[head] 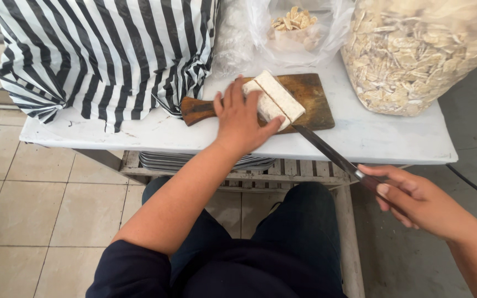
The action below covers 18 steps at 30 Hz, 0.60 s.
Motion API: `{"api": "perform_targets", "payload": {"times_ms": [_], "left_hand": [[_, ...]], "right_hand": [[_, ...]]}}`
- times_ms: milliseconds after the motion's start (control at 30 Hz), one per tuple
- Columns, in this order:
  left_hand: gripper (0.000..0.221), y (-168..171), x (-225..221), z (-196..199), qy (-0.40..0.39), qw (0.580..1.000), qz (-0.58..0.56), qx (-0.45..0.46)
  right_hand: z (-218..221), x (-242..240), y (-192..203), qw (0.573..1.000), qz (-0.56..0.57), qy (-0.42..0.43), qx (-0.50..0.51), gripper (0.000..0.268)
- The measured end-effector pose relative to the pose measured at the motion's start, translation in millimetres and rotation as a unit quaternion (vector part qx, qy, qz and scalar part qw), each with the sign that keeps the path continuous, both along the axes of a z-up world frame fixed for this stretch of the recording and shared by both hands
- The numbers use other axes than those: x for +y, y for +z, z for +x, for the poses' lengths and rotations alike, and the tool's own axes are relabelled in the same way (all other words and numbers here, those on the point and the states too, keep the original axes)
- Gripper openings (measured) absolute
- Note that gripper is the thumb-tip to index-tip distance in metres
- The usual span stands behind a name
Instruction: The person slices a white block of food into thin strips on a wooden cutting board using a knife. After finishing, they transfer the slices into a plastic bag and begin slicing another block.
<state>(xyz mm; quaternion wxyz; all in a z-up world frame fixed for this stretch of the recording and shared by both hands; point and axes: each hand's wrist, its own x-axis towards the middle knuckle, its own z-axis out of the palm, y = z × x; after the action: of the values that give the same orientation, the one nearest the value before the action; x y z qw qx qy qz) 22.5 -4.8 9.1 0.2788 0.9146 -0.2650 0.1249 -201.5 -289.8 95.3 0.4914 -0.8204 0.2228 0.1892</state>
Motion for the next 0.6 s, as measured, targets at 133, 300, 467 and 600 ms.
{"api": "perform_targets", "payload": {"times_ms": [133,300,467,600], "left_hand": [[0.096,10,1,12,0.040,0.997,-0.041,0.054],[0.091,12,-8,24,-0.010,0.968,-0.203,0.151],[0.078,-8,-29,33,-0.052,0.931,-0.354,0.078],[0.074,-19,-45,48,-0.176,0.755,-0.557,0.299]], "right_hand": [[1,-12,-17,0.987,0.126,-0.065,-0.079,0.056],[57,9,-59,0.946,0.201,-0.028,-0.251,0.038],[133,36,-74,0.929,0.071,-0.051,-0.361,0.028],[161,57,-82,0.913,0.040,-0.090,-0.396,0.025]]}}
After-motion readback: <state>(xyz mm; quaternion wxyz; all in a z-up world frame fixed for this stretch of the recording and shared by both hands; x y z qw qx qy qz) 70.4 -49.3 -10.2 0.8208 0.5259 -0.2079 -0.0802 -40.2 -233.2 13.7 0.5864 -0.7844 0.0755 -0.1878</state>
